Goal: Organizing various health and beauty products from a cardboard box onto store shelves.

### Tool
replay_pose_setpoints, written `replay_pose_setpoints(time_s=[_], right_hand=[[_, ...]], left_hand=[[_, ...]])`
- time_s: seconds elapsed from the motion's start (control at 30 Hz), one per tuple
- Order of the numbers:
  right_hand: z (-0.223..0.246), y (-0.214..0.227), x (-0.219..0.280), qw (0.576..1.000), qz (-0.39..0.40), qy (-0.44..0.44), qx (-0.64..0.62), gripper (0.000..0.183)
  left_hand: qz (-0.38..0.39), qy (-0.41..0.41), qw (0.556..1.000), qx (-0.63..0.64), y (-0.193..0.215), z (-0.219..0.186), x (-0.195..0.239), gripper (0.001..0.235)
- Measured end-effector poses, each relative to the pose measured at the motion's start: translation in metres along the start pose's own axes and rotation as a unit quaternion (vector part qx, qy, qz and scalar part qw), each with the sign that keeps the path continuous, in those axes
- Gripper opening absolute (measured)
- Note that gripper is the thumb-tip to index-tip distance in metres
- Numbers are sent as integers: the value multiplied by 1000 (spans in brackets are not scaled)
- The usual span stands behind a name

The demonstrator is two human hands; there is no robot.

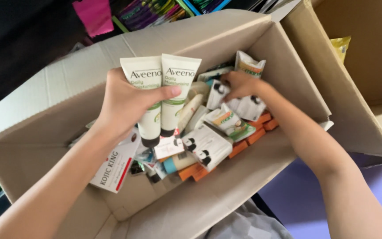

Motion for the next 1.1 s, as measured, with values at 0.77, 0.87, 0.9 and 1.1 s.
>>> replay_pose_setpoints(time_s=[0.77, 0.87, 0.9, 1.1], right_hand=[[256, -77, 107, 791, -83, 603, 67, 17], [243, -63, 81, 801, 22, 584, -130, 19], [236, -53, 70, 794, 85, 531, -284, 25], [83, 14, -8, 966, -166, 195, -49, 22]], left_hand=[[-20, -34, 999, 14, 9, 6, 4, 31], [-30, -24, 999, 18, 13, 8, 3, 31], [-34, -38, 999, 9, 14, 9, 4, 31], [-35, -111, 992, -37, 14, 1, 1, 31]])
Point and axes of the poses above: each hand's wrist, its own x-axis away from the middle knuckle, its own y-axis out of the back of the hand, z = x × y, the point moved 1 cm from there along -x, towards the middle knuckle, and after that the axes turned 3 degrees about y, right-handed, at the moved point
